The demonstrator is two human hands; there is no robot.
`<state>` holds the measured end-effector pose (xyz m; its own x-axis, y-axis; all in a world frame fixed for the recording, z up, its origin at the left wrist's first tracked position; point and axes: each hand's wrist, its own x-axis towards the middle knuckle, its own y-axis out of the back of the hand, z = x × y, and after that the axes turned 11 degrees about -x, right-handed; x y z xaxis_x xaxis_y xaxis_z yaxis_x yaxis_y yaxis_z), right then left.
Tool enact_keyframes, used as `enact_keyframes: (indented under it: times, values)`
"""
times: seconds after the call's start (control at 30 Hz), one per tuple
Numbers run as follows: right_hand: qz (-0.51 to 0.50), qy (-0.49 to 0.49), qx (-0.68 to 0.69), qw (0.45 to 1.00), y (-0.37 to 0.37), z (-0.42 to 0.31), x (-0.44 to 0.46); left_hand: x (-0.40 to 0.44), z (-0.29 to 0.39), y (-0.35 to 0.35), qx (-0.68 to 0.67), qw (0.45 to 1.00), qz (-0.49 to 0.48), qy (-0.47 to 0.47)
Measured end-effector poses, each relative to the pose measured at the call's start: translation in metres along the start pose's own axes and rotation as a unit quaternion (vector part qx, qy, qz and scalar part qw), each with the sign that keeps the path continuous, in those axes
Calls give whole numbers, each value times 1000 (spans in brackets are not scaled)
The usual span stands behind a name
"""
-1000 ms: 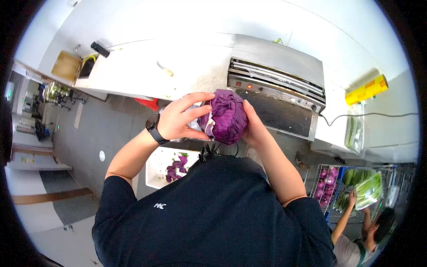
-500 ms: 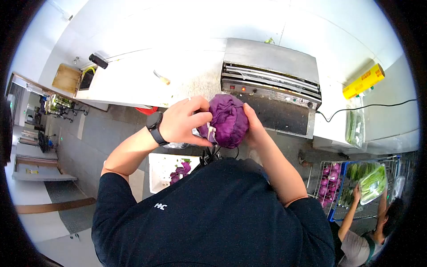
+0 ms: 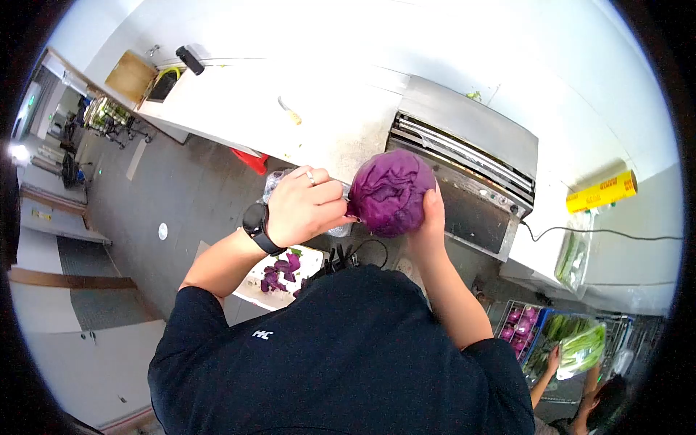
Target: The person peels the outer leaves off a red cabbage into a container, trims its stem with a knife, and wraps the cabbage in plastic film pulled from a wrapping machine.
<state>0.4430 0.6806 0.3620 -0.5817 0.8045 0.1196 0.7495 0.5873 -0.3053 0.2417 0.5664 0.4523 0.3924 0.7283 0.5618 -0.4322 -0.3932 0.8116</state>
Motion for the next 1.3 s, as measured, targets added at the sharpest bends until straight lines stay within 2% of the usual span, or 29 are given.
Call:
enact_keyframes:
  times: [0.07, 0.2, 0.23, 0.27, 0.3, 0.33, 0.4, 0.47, 0.53, 0.57, 0.63, 0.67, 0.7, 0.73, 0.77, 0.8, 0.83, 0.87, 0.93, 1.0, 1.03, 1.07, 1.13, 1.17, 1.2, 1.27, 1.3]
  values:
    - [8, -78, 95, 992, -5, 7, 0, -8, 2, -1, 14, 999, 40, -12]
    - [13, -135, 141, 981, -32, 4, -1, -39, 2, 2, 59, 995, 78, -27]
    - [4, -142, 140, 980, -37, 1, 0, -46, 4, 2, 87, 990, 87, -64]
    - [-8, -169, 196, 966, -44, -1, 3, -55, 6, 2, 115, 984, 95, -100]
    - [-21, -196, 251, 948, -52, 0, 6, -68, 9, 2, 98, 974, 151, -136]
    - [-29, -203, 251, 946, -52, 5, 10, -75, 15, 1, 100, 971, 166, -140]
    - [-141, -236, 417, 867, -39, 20, 25, -93, 24, 5, 125, 963, 230, -55]
    - [-199, -231, 477, 825, -30, 28, 41, -135, 26, 6, 114, 943, 262, 173]
    - [-85, -227, 396, 886, -33, 26, 48, -177, 29, 10, 130, 889, 207, 388]
    - [-87, -231, 392, 886, -34, 26, 50, -200, 33, 10, 134, 848, 123, 499]
    - [-226, -224, 414, 853, -36, 28, 51, -253, 42, -10, 143, 803, 16, 579]
    - [-230, -231, 412, 851, -40, 30, 51, -266, 46, -16, 136, 785, -25, 603]
    - [-211, -183, 382, 881, -46, 33, 49, -259, 43, -18, -8, 790, 47, 612]
    - [-195, -134, 352, 906, -53, 37, 48, -231, 41, -20, -129, 772, 132, 608]
    - [-203, -142, 352, 902, -62, 42, 45, -205, 39, -23, -254, 741, 214, 584]
    - [-172, -129, 297, 930, -72, 46, 41, -174, 39, -19, -292, 758, 233, 535]
    - [-141, -111, 241, 954, -82, 50, 38, -148, 40, -19, -318, 766, 259, 495]
    - [-105, -88, 182, 974, -89, 53, 34, -134, 32, -25, -294, 807, 269, 436]
    - [-112, -60, 146, 981, -99, 58, 27, -108, 28, -30, -307, 793, 321, 416]
    - [-112, 4, 141, 984, -111, 57, 21, -104, 14, -45, -308, 754, 417, 403]
    - [-163, 17, 164, 973, -106, 57, 21, -103, 12, -49, -283, 759, 443, 383]
    - [-152, 24, 164, 974, -107, 57, 19, -105, 10, -51, -249, 775, 441, 378]
    - [-79, 129, -100, 983, -119, 41, 12, -108, 0, -64, -259, 755, 483, 360]
    - [-146, 88, 33, 985, -112, 34, 12, -107, 0, -68, -275, 748, 488, 357]
    - [-133, 94, 31, 986, -107, 33, 13, -108, -5, -74, -271, 761, 490, 328]
    - [-152, 227, -143, 951, -99, 31, 14, -124, -18, -99, -402, 724, 454, 330]
    - [-148, 310, -186, 921, -100, 26, 18, -119, -17, -94, -408, 726, 447, 327]
